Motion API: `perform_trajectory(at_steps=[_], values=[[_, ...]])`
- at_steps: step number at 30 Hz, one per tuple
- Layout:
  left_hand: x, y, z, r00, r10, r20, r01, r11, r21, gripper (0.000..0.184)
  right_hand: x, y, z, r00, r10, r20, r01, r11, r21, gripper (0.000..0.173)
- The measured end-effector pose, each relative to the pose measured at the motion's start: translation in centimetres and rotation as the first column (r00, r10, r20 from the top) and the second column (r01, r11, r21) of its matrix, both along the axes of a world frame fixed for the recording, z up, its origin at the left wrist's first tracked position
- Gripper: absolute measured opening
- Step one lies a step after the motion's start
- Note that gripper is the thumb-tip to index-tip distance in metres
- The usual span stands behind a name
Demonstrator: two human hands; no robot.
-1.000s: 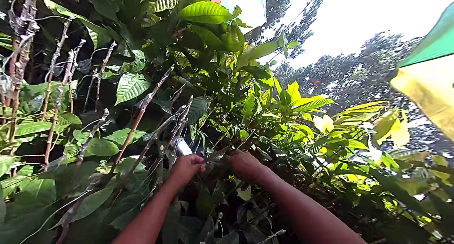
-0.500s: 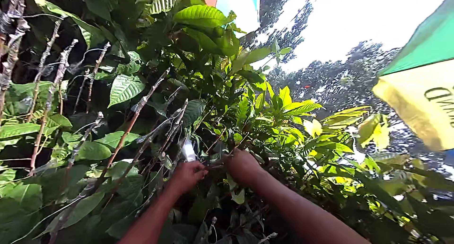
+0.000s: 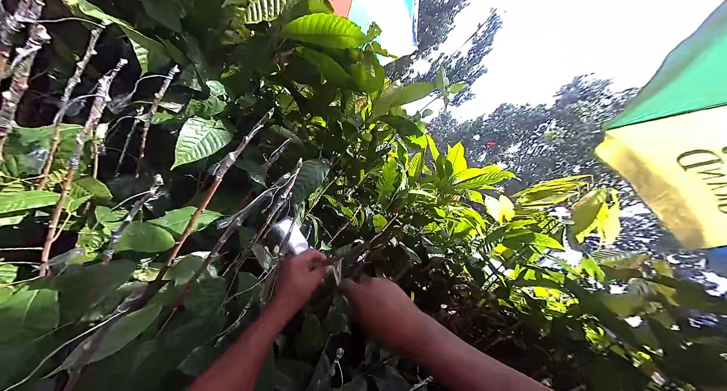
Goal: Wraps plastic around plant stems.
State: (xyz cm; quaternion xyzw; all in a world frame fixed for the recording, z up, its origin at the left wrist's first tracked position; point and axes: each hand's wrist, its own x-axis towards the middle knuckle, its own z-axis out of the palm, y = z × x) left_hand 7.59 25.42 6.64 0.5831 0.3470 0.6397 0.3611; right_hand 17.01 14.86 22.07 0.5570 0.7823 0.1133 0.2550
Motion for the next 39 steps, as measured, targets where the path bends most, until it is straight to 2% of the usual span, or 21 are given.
perform_trajectory(at_steps=[2,4,5,7,9,11,14,16,18,19,20,22,23,25,28,30,32,34,35,37,39], values=[[1.1,-1.0,0.0,0.995,0.031,-0.099,-0.022,0.995,0.092,0.021,-2.4,-1.1,0.2,0.980,0.097,-0.171,-0.115,0.989,-0.096,0.027],[1.6,-1.9,0.0,0.980,0.000,-0.200,0.030,0.989,0.148,0.024,-1.5,1.8,3.3,0.901,0.067,-0.429,-0.149,0.976,-0.161,0.032],[1.6,-1.6,-0.1,0.963,-0.022,-0.268,0.063,0.988,0.145,0.024,0.1,3.8,4.8,0.895,0.016,-0.446,-0.098,0.982,-0.162,0.037],[0.5,-1.1,0.1,0.957,0.011,-0.290,0.033,0.989,0.146,0.026,3.4,6.1,5.1,0.977,-0.010,-0.212,0.002,0.999,-0.035,0.041],[-0.5,-0.6,-0.1,0.977,0.047,-0.206,-0.024,0.993,0.116,0.027,4.8,5.4,2.6,0.996,-0.048,-0.077,0.048,0.999,0.004,0.037],[-0.1,-0.4,-0.1,0.991,0.072,-0.113,-0.065,0.996,0.067,0.026,4.7,3.7,0.8,0.991,-0.066,-0.113,0.070,0.997,0.033,0.028],[1.3,-1.1,0.4,0.999,0.042,-0.022,-0.041,0.998,0.054,0.020,0.1,-0.6,-1.2,0.997,0.013,-0.079,-0.009,0.999,0.050,0.031],[1.9,-2.0,0.3,0.989,0.038,-0.141,-0.024,0.995,0.101,0.021,-2.1,-1.3,-0.3,0.981,0.067,-0.182,-0.080,0.994,-0.068,0.028],[2.3,-2.7,0.2,0.963,-0.034,-0.268,0.071,0.989,0.129,0.027,-0.7,1.7,3.0,0.917,0.016,-0.398,-0.097,0.978,-0.182,0.031],[2.4,-2.5,0.1,0.945,-0.057,-0.321,0.107,0.985,0.139,0.026,1.3,3.7,4.2,0.904,-0.025,-0.426,-0.067,0.978,-0.199,0.035],[2.3,-2.3,0.0,0.945,-0.040,-0.326,0.099,0.981,0.168,0.025,3.4,5.4,4.5,0.927,-0.037,-0.372,-0.028,0.985,-0.167,0.037],[1.3,-1.7,-0.1,0.966,0.024,-0.257,0.024,0.983,0.184,0.025,5.9,5.9,2.5,0.984,-0.029,-0.175,0.015,0.997,-0.079,0.038],[1.0,-1.5,-0.2,0.977,0.055,-0.206,-0.019,0.985,0.173,0.024,6.3,5.4,1.2,0.989,-0.048,-0.141,0.038,0.997,-0.073,0.040],[1.1,-1.3,-0.4,0.992,0.092,-0.081,-0.079,0.986,0.149,0.024,6.7,4.1,-0.3,0.974,-0.093,-0.208,0.089,0.996,-0.026,0.028],[1.8,-1.4,0.2,0.995,0.079,0.066,-0.086,0.991,0.104,0.020,3.3,0.6,-2.0,0.973,-0.090,-0.211,0.109,0.991,0.083,0.033],[2.3,-2.4,0.6,0.997,0.072,0.004,-0.072,0.990,0.120,0.018,0.0,-1.9,-2.6,0.982,0.022,-0.189,-0.009,0.997,0.071,0.031],[3.0,-3.2,0.2,0.992,0.064,-0.105,-0.041,0.978,0.205,0.019,-1.1,-1.0,-0.1,0.937,0.039,-0.348,-0.059,0.997,-0.047,0.026],[3.8,-3.0,-0.5,0.973,0.053,-0.226,0.009,0.965,0.261,0.022,1.4,2.7,3.4,0.870,-0.050,-0.491,-0.050,0.981,-0.188,0.032],[4.0,-2.8,-0.8,0.965,0.075,-0.252,0.002,0.957,0.290,0.022,3.5,4.5,4.2,0.880,-0.082,-0.467,-0.011,0.981,-0.194,0.036],[3.7,-2.5,-0.8,0.963,0.141,-0.229,-0.067,0.951,0.301,0.025,6.0,5.9,3.0,0.943,-0.051,-0.329,0.030,0.997,-0.070,0.035],[3.9,-2.4,-1.0,0.966,0.231,-0.118,-0.180,0.924,0.337,0.024,5.9,4.7,1.1,0.943,-0.020,-0.332,0.052,0.995,0.086,0.030]])
